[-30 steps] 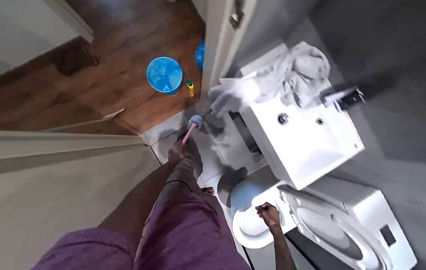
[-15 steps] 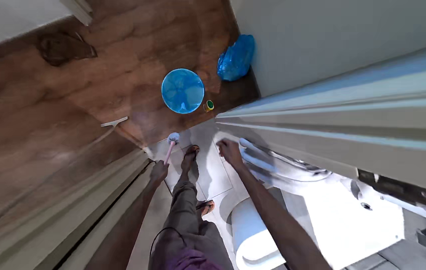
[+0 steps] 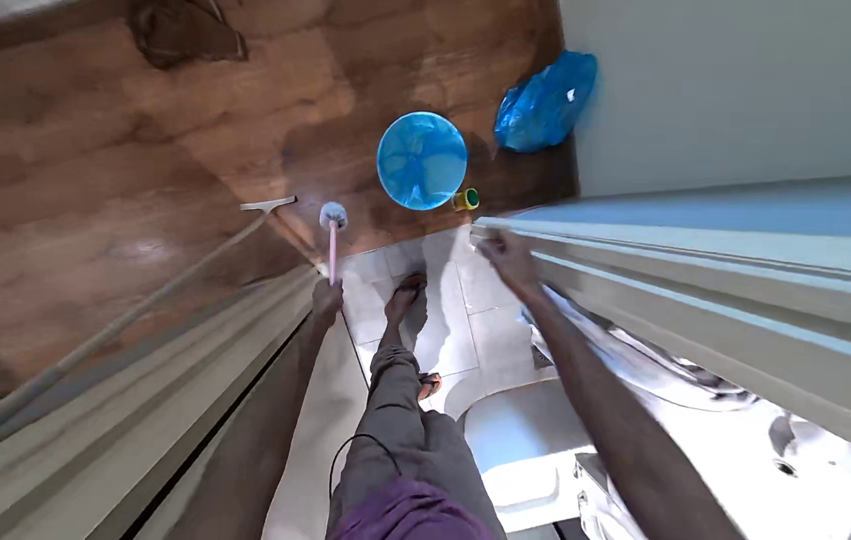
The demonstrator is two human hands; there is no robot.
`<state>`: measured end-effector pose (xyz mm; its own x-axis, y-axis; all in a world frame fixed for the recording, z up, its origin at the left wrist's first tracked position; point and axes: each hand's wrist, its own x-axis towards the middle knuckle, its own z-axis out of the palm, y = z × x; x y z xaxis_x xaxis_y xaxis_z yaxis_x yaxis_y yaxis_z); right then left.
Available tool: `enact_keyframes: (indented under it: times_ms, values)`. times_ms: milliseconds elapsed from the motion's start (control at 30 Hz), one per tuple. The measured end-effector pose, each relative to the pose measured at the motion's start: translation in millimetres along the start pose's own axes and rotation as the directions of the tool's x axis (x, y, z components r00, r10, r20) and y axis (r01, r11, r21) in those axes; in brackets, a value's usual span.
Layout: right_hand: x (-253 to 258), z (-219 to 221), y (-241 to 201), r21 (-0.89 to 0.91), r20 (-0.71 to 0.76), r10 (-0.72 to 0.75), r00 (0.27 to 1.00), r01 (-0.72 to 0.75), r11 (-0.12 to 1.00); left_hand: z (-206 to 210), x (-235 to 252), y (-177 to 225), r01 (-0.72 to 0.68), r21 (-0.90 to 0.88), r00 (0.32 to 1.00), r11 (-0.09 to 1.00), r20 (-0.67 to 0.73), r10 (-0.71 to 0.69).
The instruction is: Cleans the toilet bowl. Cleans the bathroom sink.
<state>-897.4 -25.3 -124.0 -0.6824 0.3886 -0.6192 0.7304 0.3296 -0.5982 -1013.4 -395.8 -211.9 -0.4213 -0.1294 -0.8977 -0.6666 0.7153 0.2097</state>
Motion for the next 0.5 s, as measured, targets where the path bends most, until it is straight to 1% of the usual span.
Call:
enact_keyframes:
  times_ms: [33,67,100,133,167,200,233,267,300,333,367,400,433,467,500]
  values:
    - [-21,31,32,0.021,0.098,0.052,0.994,-0.054,0.998,1,10,13,0.006,0.04,1.0,0.999,-0.024,-0.005]
    - [-36,60,64,-0.014,0.189,0.111,0.976,-0.11,0.994,1,19,29,-0.011,0.068,0.999,0.998,-0.04,0.014]
    - [-53,85,94,-0.082,0.279,0.177,0.944,-0.16,0.984,2,27,44,-0.059,0.083,0.997,0.995,-0.049,0.063]
    - [-76,105,121,-0.152,0.367,0.238,0.899,-0.194,0.969,4,31,52,-0.137,0.116,0.986,0.984,-0.074,0.146]
    - [-101,119,144,-0.202,0.449,0.296,0.843,-0.227,0.953,9,24,59,-0.243,0.192,0.949,0.951,-0.156,0.274]
    - [-125,128,163,-0.232,0.516,0.348,0.782,-0.263,0.936,12,1,73,-0.301,0.329,0.887,0.895,-0.249,0.39]
    - [-150,132,179,-0.242,0.563,0.393,0.727,-0.31,0.92,-14,-53,125,-0.074,0.433,0.997,0.898,0.015,0.075]
    - [-176,133,193,-0.241,0.589,0.425,0.687,-0.353,0.904,-17,-102,142,0.041,0.465,0.999,0.884,-0.012,-0.04]
    - [-196,131,205,-0.238,0.59,0.451,0.67,-0.39,0.89,-20,-146,137,0.053,0.503,0.998,0.863,-0.044,-0.036]
    - [-214,126,215,-0.227,0.564,0.473,0.676,-0.424,0.877,-35,-174,116,-0.067,0.64,0.994,0.765,0.111,-0.005]
    - [-231,118,224,-0.197,0.521,0.491,0.698,-0.461,0.865,-33,-171,90,-0.112,0.717,0.975,0.688,0.215,-0.065]
    - [-244,108,230,-0.138,0.463,0.498,0.733,-0.496,0.858,8,-144,34,-0.1,0.647,0.988,0.756,-0.024,0.151]
    - [-252,99,233,-0.05,0.387,0.496,0.778,-0.519,0.853,40,-108,-5,-0.1,0.621,0.97,0.778,-0.114,0.216]
    - [-259,91,234,0.052,0.301,0.49,0.818,-0.528,0.848,50,-84,-24,-0.083,0.643,0.995,0.761,0.009,0.1]
    - [-265,85,232,0.141,0.22,0.494,0.841,-0.528,0.837,55,-75,-37,-0.108,0.662,0.983,0.742,0.183,-0.02]
